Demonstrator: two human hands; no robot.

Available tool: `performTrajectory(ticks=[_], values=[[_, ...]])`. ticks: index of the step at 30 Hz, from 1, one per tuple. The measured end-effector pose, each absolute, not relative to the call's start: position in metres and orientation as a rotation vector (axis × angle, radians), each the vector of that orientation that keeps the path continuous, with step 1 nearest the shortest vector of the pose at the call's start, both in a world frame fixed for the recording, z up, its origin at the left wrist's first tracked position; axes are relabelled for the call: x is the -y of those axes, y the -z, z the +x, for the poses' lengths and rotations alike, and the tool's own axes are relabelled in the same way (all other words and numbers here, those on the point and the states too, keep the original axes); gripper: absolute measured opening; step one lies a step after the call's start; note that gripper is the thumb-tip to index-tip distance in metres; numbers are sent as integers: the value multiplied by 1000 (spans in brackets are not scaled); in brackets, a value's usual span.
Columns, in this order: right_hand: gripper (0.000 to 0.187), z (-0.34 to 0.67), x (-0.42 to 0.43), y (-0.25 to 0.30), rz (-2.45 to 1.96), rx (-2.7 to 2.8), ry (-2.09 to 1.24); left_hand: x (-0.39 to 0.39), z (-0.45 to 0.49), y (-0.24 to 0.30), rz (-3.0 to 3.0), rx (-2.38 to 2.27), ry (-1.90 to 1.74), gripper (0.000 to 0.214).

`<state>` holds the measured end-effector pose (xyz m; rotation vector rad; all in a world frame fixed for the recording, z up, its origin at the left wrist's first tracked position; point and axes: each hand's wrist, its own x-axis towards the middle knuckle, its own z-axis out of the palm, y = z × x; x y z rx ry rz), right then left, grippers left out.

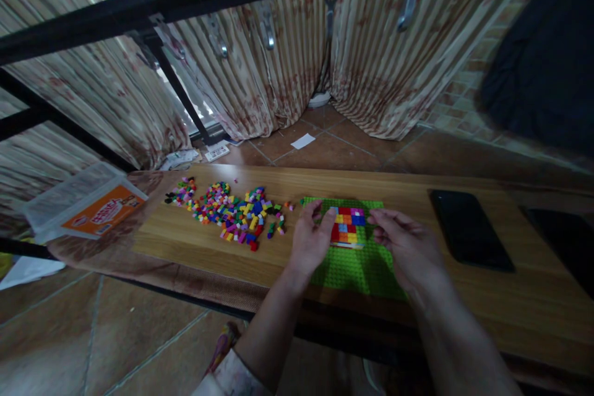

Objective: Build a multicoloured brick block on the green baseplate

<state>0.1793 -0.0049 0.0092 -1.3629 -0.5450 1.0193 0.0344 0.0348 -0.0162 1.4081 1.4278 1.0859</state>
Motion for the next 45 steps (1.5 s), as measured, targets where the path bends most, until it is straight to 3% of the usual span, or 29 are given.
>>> performTrajectory(ticks=[18, 33, 45], values=[[30, 179, 5, -11, -1363, 525, -1029, -31, 56, 17, 1188, -1252, -1190, 13], [32, 178, 6, -8, -1380, 538, -1019, -31, 47, 16, 1024, -1167, -1199, 23], [26, 179, 4, -3, -1396, 533, -999, -47, -58, -11, 999, -1364, -1289, 26]])
